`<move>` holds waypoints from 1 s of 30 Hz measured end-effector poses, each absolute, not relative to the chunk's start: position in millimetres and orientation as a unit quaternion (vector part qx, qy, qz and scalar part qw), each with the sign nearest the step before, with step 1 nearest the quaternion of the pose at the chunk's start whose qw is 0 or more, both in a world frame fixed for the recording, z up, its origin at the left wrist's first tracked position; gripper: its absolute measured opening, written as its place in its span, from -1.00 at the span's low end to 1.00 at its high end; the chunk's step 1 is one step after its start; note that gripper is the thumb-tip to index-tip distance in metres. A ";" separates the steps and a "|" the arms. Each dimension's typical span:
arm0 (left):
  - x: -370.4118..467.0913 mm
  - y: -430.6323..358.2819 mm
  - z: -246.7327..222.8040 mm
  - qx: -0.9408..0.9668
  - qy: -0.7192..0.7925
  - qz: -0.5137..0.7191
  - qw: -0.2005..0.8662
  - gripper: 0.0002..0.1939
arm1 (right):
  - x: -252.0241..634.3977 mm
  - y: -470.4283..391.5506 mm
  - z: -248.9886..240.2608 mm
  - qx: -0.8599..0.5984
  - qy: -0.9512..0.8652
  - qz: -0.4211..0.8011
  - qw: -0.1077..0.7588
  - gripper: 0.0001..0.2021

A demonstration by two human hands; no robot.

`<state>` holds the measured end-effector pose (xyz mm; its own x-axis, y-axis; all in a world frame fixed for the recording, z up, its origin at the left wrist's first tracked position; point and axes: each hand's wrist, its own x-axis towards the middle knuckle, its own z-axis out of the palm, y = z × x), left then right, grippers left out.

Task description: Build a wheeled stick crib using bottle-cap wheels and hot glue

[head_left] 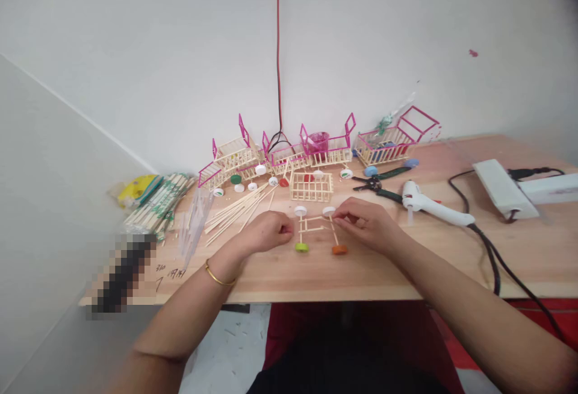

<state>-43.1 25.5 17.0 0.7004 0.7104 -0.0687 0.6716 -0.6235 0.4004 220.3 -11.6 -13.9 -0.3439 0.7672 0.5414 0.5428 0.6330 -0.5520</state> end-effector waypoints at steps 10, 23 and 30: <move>-37.6 29.7 8.8 0.927 0.306 0.052 0.211 -0.90 | 222.0 -10.8 -15.3 -0.407 -0.809 0.136 0.403 -0.90; -58.7 21.7 24.2 0.918 0.355 0.017 0.178 -0.86 | 221.7 -11.9 -14.6 -0.405 -0.808 0.133 0.408 -0.89; -69.6 10.8 30.5 0.901 0.361 -0.004 0.240 -0.88 | 222.8 -12.4 -13.7 -0.411 -0.804 0.136 0.409 -0.89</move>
<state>-69.6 10.8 30.5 0.7389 0.6489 -0.1812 0.6532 -0.6240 0.4290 222.8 -12.4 -13.7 -0.3291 0.7712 0.5450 0.5488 0.6258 -0.5542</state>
